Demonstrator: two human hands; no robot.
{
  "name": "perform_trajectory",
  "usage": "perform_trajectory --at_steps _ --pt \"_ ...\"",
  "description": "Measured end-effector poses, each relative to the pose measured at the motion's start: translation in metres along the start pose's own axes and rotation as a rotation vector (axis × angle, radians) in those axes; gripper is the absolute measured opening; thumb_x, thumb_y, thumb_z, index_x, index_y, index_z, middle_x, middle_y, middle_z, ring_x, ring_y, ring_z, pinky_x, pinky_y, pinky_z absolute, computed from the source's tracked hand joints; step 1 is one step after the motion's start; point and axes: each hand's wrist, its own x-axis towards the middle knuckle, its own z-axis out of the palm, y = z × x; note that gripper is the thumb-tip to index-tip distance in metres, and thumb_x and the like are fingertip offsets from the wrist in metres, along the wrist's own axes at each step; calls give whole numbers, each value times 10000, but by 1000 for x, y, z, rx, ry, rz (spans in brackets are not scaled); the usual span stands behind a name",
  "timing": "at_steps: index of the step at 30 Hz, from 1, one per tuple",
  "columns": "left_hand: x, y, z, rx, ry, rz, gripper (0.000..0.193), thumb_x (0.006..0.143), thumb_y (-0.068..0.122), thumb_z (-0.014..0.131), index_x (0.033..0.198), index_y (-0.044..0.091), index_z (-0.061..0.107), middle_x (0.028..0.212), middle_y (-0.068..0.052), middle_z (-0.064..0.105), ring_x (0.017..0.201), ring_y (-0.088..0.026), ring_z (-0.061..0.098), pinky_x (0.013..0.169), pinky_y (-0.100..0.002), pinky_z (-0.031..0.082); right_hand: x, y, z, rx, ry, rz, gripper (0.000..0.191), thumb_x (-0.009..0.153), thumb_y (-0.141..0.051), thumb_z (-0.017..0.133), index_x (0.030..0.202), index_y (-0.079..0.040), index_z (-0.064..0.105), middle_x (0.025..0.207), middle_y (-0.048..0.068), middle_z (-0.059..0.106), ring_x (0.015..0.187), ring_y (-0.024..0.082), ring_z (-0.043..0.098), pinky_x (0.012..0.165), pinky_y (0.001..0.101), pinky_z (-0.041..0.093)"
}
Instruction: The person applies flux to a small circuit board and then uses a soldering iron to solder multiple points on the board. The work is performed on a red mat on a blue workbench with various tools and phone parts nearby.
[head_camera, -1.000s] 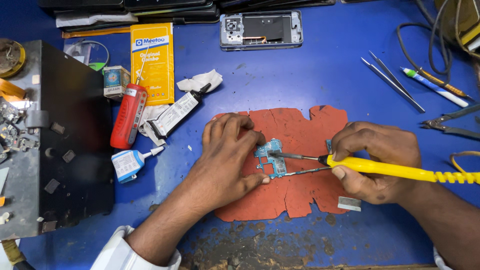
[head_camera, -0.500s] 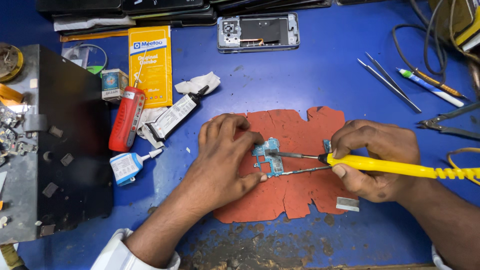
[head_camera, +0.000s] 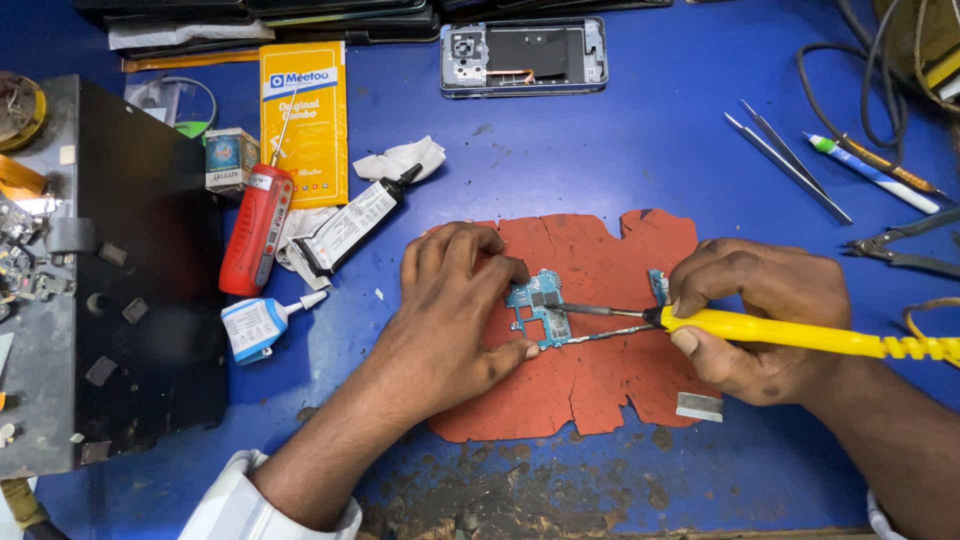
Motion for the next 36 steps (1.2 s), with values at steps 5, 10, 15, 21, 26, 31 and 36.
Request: perform_trajectory --at_steps 5,10,15,21,26,31,36 --pt "1 0 1 1 -1 0 610 633 309 904 1137 75 652 1265 -163 480 1297 -382 399 1117 -564 264 -1 0 -1 -7 -10 15 124 848 -105 715 898 -46 618 841 91 692 727 161 706 698 284 585" --pt "1 1 1 0 -10 -4 613 637 319 909 1137 74 652 1266 -165 476 1298 -381 396 1116 -563 261 1 -1 3 -27 -4 10 146 823 -100 731 896 -41 619 838 89 691 741 175 710 686 279 577" --pt "1 1 0 -8 -21 -14 612 640 329 910 1134 71 654 1258 -159 479 1301 -373 396 1117 -562 258 1 -2 1 -24 -1 3 132 831 -90 721 897 -47 615 846 82 689 741 168 708 697 282 584" --pt "2 2 0 0 -20 -5 626 637 330 910 1145 64 658 1254 -158 479 1298 -373 395 1114 -564 258 1 -2 1 -21 -5 -1 141 830 -97 728 888 -43 611 831 84 688 719 168 702 661 276 576" --pt "1 2 0 0 -20 -8 620 632 328 907 1134 62 660 1252 -160 479 1294 -373 398 1111 -564 263 1 -2 -1 -25 -2 -24 128 842 -111 703 894 -43 608 828 83 682 716 173 694 675 284 576" --pt "0 0 0 6 -5 4 608 645 331 904 1127 60 650 1255 -164 482 1295 -381 400 1111 -565 267 1 -1 -2 -1 -6 -25 128 830 -98 698 884 -30 604 813 95 676 691 174 687 640 277 561" --pt "0 -1 0 20 -2 4 637 629 319 899 1146 54 639 1264 -161 485 1304 -378 402 1114 -563 269 2 0 -2 3 13 -43 111 842 -91 688 882 -29 605 794 86 661 696 185 689 643 287 567"
